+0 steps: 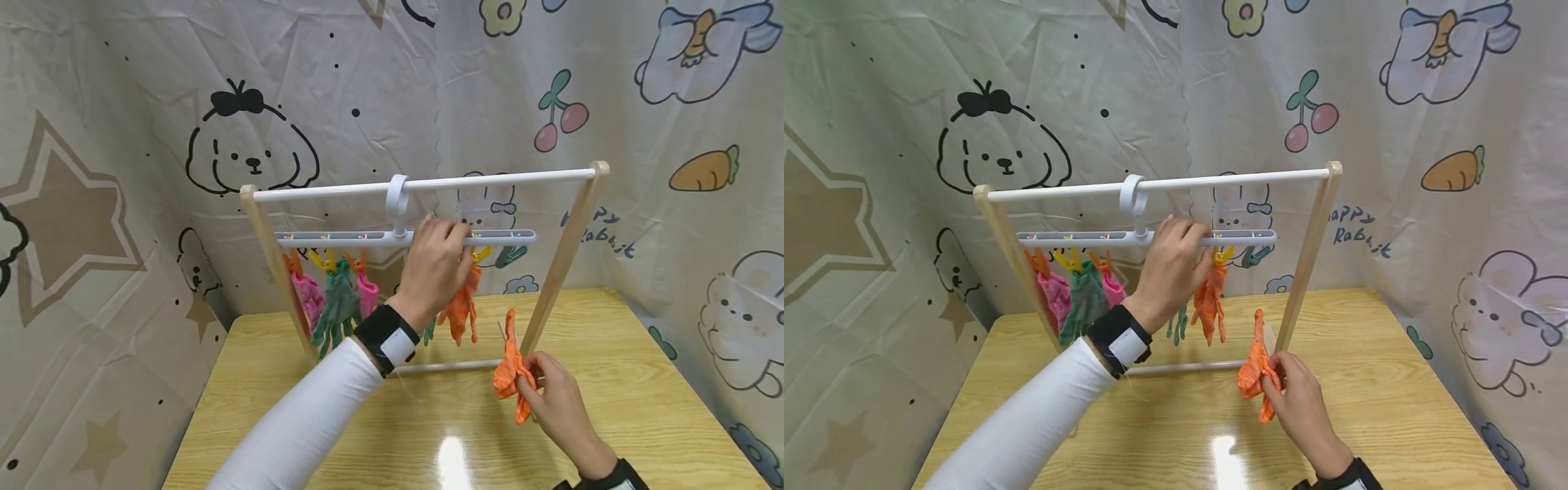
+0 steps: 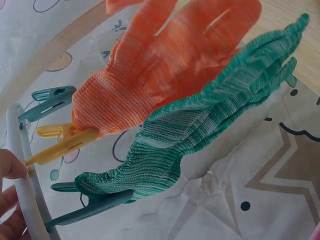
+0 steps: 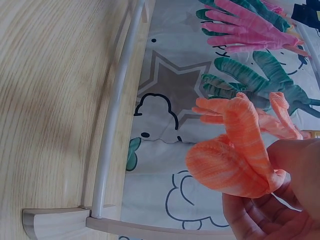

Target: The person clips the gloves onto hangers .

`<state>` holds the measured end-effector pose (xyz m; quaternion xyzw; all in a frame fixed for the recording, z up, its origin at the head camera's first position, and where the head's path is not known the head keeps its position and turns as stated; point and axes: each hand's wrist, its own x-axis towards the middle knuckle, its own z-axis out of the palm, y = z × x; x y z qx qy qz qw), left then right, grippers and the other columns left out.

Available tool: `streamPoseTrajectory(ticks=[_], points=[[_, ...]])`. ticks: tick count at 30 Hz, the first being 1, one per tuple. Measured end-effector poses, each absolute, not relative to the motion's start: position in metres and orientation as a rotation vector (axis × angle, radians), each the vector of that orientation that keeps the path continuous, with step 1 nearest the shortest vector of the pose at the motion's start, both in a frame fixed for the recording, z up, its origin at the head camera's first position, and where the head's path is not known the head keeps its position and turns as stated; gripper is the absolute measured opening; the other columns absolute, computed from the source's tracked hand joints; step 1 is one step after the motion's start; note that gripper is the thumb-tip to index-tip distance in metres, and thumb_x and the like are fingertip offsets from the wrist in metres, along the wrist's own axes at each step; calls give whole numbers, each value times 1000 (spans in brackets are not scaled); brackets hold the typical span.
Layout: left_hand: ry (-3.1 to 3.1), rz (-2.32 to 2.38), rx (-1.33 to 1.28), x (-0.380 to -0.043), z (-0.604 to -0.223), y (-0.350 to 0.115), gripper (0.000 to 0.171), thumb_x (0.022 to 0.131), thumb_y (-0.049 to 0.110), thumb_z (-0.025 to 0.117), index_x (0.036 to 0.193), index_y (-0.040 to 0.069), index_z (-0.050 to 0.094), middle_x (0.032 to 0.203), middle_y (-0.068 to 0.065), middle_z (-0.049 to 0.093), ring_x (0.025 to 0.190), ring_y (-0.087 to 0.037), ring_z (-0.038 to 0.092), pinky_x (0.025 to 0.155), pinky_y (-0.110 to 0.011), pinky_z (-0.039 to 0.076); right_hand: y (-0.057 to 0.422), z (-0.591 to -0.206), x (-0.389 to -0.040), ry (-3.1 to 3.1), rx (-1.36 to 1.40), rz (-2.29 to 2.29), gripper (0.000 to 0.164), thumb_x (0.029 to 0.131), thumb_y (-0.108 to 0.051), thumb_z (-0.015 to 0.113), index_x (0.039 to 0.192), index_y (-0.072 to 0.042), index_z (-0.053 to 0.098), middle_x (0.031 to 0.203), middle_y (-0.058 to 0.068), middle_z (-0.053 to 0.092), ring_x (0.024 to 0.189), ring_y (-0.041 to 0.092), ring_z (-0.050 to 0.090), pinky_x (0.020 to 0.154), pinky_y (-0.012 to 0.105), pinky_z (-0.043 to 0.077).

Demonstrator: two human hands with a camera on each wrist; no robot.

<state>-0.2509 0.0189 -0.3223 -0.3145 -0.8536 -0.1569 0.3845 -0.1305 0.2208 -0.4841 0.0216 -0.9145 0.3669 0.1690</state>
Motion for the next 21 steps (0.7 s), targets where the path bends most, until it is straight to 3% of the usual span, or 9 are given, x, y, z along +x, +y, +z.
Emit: streamPoseTrajectory(ticks=[12, 21], points=[[-2163, -431, -792, -252, -323, 14, 22, 91, 15, 72, 111, 7, 70, 105, -7, 69, 104, -23, 65, 119, -41, 38, 221, -484, -131, -2589, 72, 1040, 15, 87, 2, 70, 93, -8, 61, 85, 3, 64, 75, 9, 64, 61, 22, 54], [-2093, -412, -792, -250, -324, 15, 25, 88, 18, 75, 110, 7, 70, 104, -7, 66, 103, -23, 64, 116, -41, 42, 222, -485, -131, -2594, 65, 1041, 15, 87, 3, 70, 93, -8, 61, 84, 2, 62, 75, 7, 62, 60, 22, 53]])
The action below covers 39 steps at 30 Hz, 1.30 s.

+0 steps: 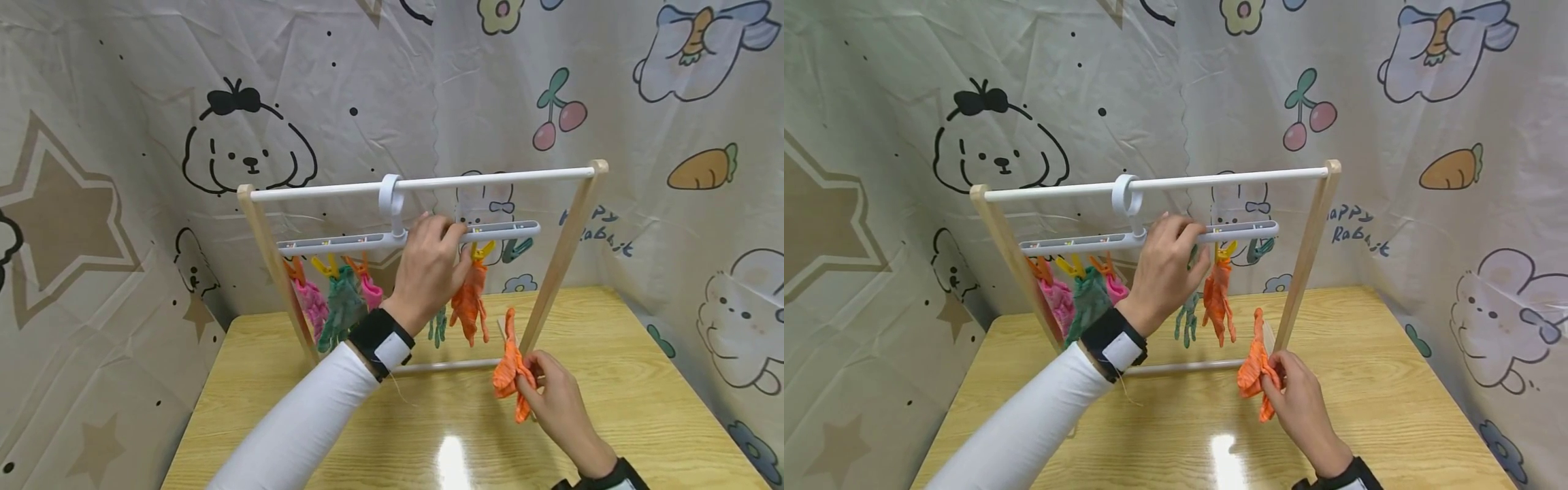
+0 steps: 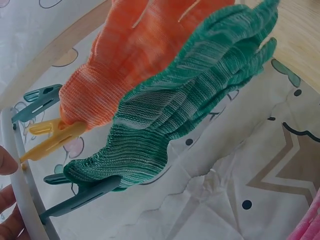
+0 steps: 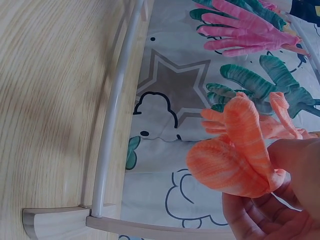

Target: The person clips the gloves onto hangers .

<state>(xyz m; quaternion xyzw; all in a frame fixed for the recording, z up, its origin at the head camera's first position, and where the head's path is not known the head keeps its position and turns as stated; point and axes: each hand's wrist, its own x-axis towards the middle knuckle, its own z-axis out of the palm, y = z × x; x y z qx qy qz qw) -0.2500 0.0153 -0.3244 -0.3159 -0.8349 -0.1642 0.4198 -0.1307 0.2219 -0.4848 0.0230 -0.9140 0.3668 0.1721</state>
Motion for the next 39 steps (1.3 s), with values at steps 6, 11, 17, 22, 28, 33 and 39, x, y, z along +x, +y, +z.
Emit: streamPoseTrajectory(ticks=[6, 11, 17, 22, 28, 33, 39], points=[[-2080, -415, -786, -248, -324, 16, 30, 88, 18, 76, 115, 7, 68, 110, -9, 66, 107, -25, 62, 110, -39, 46, 223, -486, -130, -2584, 70, 1036, 17, 86, 3, 70, 92, -9, 61, 84, 2, 63, 75, 7, 63, 61, 22, 54], [-1998, -397, -795, -245, -324, 18, 36, 87, 19, 73, 121, 9, 65, 127, -13, 60, 118, -27, 56, 105, -36, 46, 224, -486, -129, -2578, 68, 1025, 17, 86, 3, 71, 93, -9, 61, 84, 2, 63, 75, 7, 63, 61, 23, 53], [-1779, -340, -922, -231, -330, 27, 35, 86, 21, 71, 119, 11, 65, 131, -13, 55, 121, -27, 53, 104, -34, 46, 226, -485, -129, -2588, 64, 1022, 15, 86, 2, 71, 95, -8, 62, 85, 3, 64, 76, 9, 63, 61, 23, 53], [-1730, -296, -1104, -217, -343, 38, 27, 89, 22, 67, 114, 11, 67, 125, -9, 62, 116, -21, 60, 102, -27, 48, 227, -484, -129, -2579, 72, 1026, 16, 87, 2, 72, 95, -7, 62, 84, 3, 63, 75, 7, 62, 60, 22, 53], [-1913, -508, -1234, -207, -363, 48, 32, 91, 17, 66, 121, 6, 64, 132, -10, 64, 121, -18, 63, 106, -21, 48, 228, -485, -129, -2576, 94, 1030, 16, 87, 3, 72, 96, -7, 62, 85, 2, 63, 75, 6, 61, 62, 22, 52], [-2131, -747, -1184, -192, -377, 55, 50, 93, 12, 66, 139, 3, 51, 149, -13, 52, 134, -22, 56, 106, -23, 49, 229, -484, -130, -2584, 86, 1023, 15, 87, 2, 72, 97, -6, 63, 86, 3, 63, 77, 9, 62, 62, 23, 53], [-2321, -843, -1089, -174, -383, 67, 79, 96, 19, 66, 157, -4, 22, 164, -21, 27, 153, -30, 32, 119, -38, 37, 230, -485, -129, -2555, 110, 1002, 19, 85, 1, 76, 97, -7, 63, 85, 2, 63, 75, 8, 61, 60, 22, 52]])
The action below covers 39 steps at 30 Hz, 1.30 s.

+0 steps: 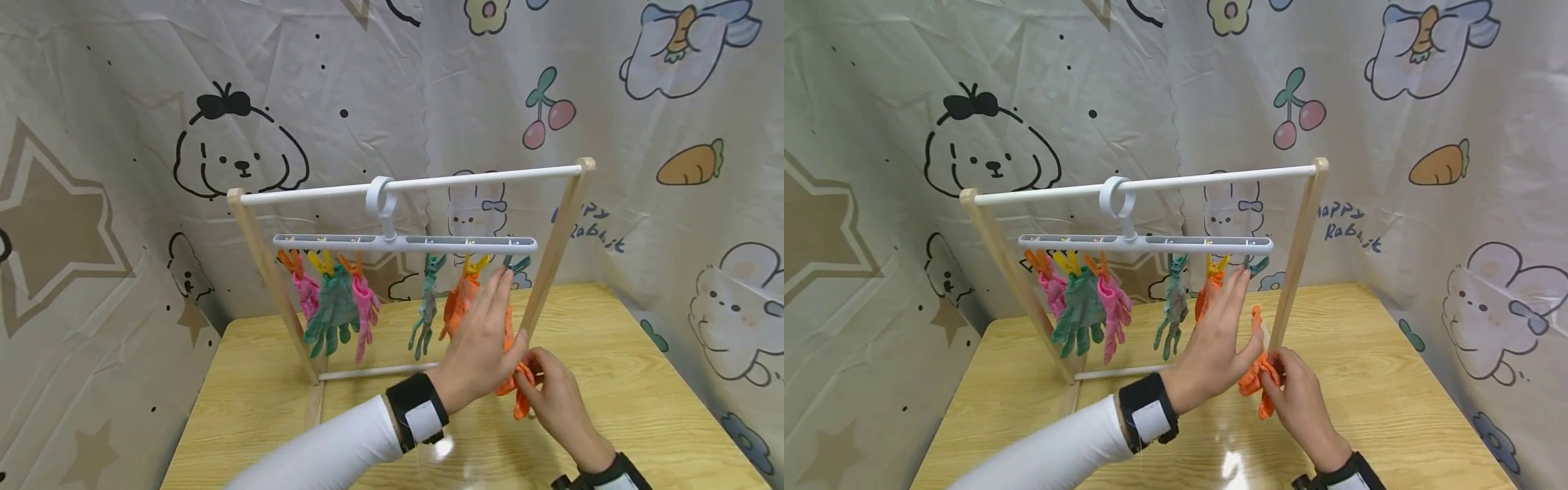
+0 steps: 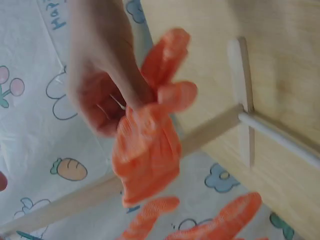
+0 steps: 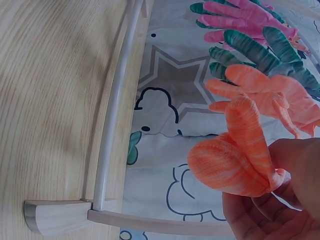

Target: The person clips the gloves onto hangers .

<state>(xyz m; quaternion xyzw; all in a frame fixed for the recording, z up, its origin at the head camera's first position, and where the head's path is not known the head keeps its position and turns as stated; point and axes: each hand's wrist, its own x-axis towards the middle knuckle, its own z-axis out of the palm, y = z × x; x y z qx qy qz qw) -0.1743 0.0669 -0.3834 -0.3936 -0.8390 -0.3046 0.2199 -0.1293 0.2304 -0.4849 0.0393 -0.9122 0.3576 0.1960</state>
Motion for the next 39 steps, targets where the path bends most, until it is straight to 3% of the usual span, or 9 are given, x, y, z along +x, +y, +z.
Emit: streamPoseTrajectory(ticks=[6, 12, 17, 22, 30, 36, 39], points=[[-2472, -976, -1017, -168, -381, 73, 92, 97, 24, 63, 160, -4, 2, 170, -19, 4, 159, -26, 8, 126, -40, 23, 230, -487, -129, -2520, 161, 987, 23, 85, 0, 77, 102, -9, 65, 86, 1, 64, 75, 7, 62, 59, 22, 52], [-2549, -1333, -930, -175, -374, 83, 96, 96, 24, 63, 162, 8, -5, 172, -8, -3, 160, -21, 5, 127, -43, 19, 229, -487, -130, -2523, 159, 996, 24, 86, 1, 76, 104, -8, 64, 86, 1, 64, 75, 7, 62, 58, 22, 52], [-2527, -1527, -796, -184, -369, 88, 93, 95, 22, 64, 164, 16, 1, 171, -3, 11, 157, -19, 20, 123, -46, 30, 229, -484, -129, -2578, 101, 1021, 19, 87, 1, 73, 97, -9, 62, 86, 1, 62, 78, 8, 62, 62, 23, 52], [-2506, -1577, -716, -190, -363, 89, 79, 97, 22, 64, 161, 16, 18, 165, -3, 31, 149, -19, 38, 117, -43, 40, 231, -480, -128, -2597, 51, 1029, 17, 88, 0, 72, 97, -8, 62, 86, 2, 63, 80, 14, 64, 64, 24, 53], [-2452, -1439, -622, -202, -360, 90, 51, 100, 27, 63, 147, 14, 49, 135, -5, 66, 124, -19, 63, 101, -35, 53, 230, -480, -127, -2530, 51, 1049, 18, 86, 3, 73, 96, -7, 62, 85, 4, 64, 76, 10, 64, 60, 22, 53], [-2422, -1328, -613, -206, -359, 90, 38, 98, 32, 66, 133, 16, 63, 116, -1, 75, 103, -17, 71, 76, -22, 51, 229, -481, -126, -2461, 79, 1007, 20, 83, 5, 74, 94, -6, 63, 83, 2, 62, 74, 4, 62, 63, 24, 56], [-2415, -1316, -610, -207, -358, 90, 33, 98, 34, 67, 126, 16, 68, 111, 0, 76, 95, -13, 72, 71, -17, 48, 228, -482, -125, -2437, 85, 1003, 20, 82, 6, 74, 93, -6, 63, 82, 1, 62, 74, 3, 61, 63, 24, 56]])
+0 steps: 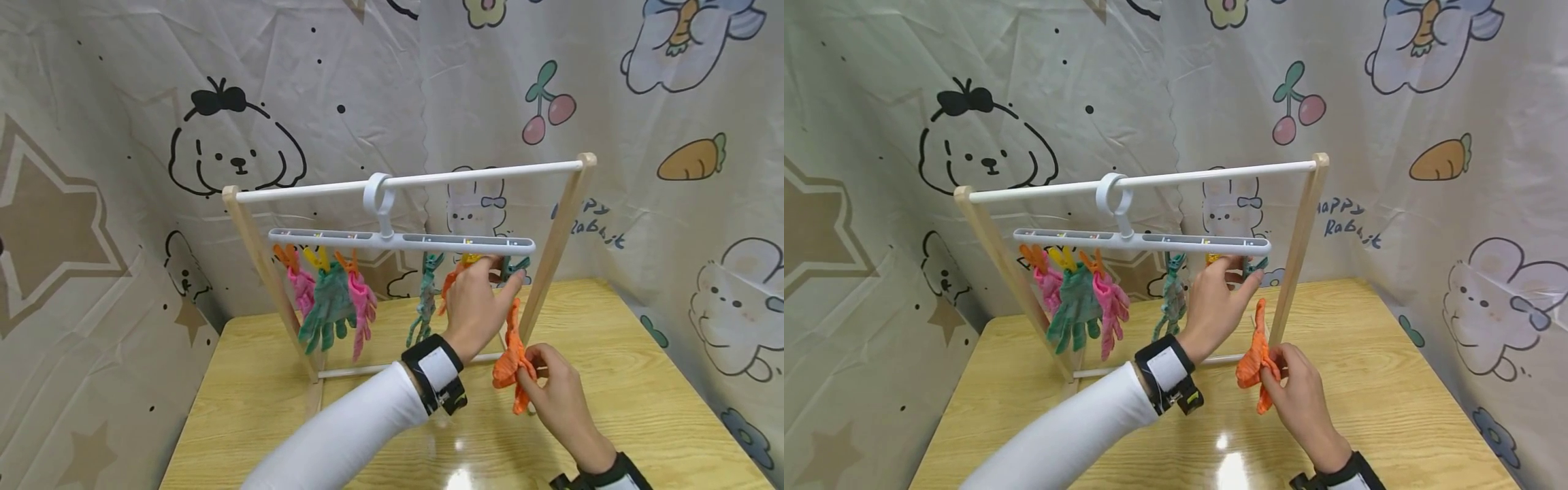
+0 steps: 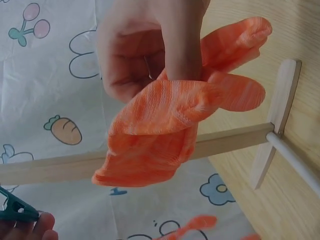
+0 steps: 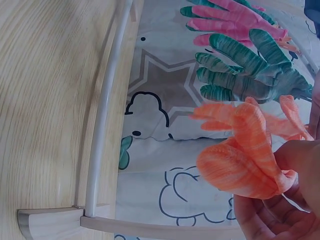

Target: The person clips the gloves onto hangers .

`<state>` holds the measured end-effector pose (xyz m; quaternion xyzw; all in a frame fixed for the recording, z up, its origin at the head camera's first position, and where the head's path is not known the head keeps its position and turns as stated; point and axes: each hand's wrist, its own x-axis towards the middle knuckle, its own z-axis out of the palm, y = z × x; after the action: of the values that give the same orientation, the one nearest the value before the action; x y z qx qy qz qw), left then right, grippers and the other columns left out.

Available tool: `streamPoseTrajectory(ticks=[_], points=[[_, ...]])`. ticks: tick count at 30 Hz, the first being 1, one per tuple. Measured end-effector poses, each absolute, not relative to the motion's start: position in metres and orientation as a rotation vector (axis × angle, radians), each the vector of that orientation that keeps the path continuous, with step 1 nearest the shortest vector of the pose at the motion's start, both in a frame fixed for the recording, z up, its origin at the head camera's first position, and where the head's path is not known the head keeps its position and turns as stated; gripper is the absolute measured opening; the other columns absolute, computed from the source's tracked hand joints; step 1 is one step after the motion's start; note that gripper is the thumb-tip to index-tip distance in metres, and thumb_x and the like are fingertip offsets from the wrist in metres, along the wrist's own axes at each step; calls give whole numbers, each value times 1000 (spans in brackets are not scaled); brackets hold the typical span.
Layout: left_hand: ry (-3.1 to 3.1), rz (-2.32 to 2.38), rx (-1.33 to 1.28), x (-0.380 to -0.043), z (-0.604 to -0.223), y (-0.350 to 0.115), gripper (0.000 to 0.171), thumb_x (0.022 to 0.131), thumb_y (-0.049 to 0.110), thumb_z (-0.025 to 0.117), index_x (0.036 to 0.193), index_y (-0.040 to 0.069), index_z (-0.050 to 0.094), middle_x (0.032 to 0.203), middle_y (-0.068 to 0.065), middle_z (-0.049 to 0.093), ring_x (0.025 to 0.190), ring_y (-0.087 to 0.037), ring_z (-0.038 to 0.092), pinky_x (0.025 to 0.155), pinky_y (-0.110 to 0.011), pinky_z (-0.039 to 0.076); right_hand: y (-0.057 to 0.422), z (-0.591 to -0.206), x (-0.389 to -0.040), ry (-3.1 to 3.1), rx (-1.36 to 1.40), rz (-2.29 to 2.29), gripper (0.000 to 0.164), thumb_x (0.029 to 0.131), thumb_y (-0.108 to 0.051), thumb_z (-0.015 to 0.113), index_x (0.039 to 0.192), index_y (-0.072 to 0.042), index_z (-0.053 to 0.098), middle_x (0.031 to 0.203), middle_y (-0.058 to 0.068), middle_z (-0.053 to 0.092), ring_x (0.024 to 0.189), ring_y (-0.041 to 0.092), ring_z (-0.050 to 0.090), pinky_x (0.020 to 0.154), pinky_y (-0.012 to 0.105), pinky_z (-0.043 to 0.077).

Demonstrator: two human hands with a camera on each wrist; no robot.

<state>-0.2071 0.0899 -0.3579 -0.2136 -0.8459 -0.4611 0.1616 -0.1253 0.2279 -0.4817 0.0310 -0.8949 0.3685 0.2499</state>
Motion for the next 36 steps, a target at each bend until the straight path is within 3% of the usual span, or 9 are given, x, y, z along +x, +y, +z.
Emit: streamPoseTrajectory(ticks=[6, 15, 28, 36], points=[[-2424, -1233, -586, -208, -358, 89, 30, 93, 40, 72, 113, 17, 72, 101, 4, 78, 87, -6, 73, 70, -16, 47, 225, -482, -126, -2406, 98, 1000, 22, 80, 7, 75, 92, -6, 63, 81, 0, 61, 74, 0, 60, 64, 23, 56], [-2371, -1097, -590, -210, -358, 87, 31, 83, 50, 79, 90, 21, 75, 82, 8, 78, 67, -3, 65, 56, -11, 32, 224, -480, -126, -2380, 119, 982, 22, 80, 8, 75, 91, -6, 63, 80, -1, 60, 73, -2, 57, 64, 23, 56], [-2364, -901, -659, -211, -362, 86, 30, 90, 49, 72, 79, 22, 68, 69, 11, 70, 52, -1, 48, 47, -12, 27, 223, -480, -126, -2373, 132, 976, 22, 80, 8, 74, 91, -7, 63, 81, -1, 61, 74, -1, 58, 64, 23, 57], [-2354, -963, -744, -215, -360, 85, 26, 96, 35, 67, 76, 17, 65, 63, 8, 60, 52, -3, 43, 50, -12, 28, 223, -484, -127, -2302, 209, 952, 27, 75, 12, 77, 87, -7, 62, 79, -4, 58, 73, -3, 53, 67, 6, 48]])
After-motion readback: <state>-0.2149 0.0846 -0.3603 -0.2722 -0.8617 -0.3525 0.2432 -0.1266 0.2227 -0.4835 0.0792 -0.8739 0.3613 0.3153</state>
